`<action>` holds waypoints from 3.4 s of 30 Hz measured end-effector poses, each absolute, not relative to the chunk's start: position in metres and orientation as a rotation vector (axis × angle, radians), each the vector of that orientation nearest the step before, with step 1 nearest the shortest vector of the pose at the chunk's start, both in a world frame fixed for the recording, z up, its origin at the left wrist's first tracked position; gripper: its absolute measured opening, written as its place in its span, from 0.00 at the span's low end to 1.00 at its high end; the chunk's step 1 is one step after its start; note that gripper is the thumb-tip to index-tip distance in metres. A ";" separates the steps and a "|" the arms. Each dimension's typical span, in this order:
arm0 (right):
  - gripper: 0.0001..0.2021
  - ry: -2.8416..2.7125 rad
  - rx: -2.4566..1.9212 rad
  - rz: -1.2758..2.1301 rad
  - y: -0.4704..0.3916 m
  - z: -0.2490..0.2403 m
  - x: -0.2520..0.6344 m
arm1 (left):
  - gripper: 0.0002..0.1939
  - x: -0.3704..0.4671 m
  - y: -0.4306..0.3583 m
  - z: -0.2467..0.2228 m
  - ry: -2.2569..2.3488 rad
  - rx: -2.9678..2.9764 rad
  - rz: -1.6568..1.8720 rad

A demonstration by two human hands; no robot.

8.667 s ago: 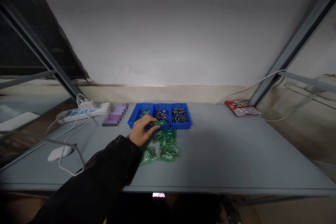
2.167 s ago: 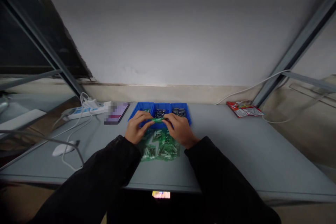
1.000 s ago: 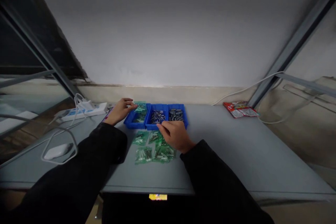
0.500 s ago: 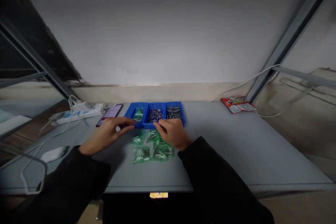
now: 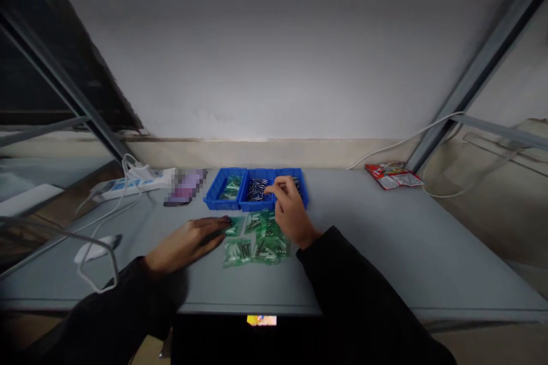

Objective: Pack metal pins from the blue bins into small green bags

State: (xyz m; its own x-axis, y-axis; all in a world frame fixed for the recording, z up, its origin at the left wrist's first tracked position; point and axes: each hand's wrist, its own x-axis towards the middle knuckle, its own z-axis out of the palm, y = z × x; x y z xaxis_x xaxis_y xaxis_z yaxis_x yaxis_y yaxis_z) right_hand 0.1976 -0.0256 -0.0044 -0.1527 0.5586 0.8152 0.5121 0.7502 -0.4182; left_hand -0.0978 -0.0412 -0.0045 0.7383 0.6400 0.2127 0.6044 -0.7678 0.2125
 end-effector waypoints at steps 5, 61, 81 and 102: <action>0.22 -1.850 -0.827 0.084 -0.027 -0.003 0.198 | 0.12 -0.096 -0.043 -0.003 1.001 2.877 0.478; 0.08 -1.792 -0.845 0.008 -0.027 -0.004 0.200 | 0.17 -0.029 -0.016 0.010 0.754 2.515 1.506; 0.08 -1.786 -0.857 0.005 -0.026 -0.005 0.200 | 0.19 -0.033 -0.011 0.002 0.900 2.484 1.438; 0.07 -1.807 -0.858 -0.016 -0.024 -0.007 0.200 | 0.11 -0.040 -0.011 0.005 0.734 2.575 1.248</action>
State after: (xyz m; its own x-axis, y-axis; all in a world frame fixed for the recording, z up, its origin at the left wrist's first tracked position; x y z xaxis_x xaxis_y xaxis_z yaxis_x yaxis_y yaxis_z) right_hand 0.2002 -0.0243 -0.0071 -0.1558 0.5415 0.8261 0.5561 0.7393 -0.3798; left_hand -0.0398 -0.0110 0.0046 0.5236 0.5082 0.6838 0.3504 -0.8601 0.3708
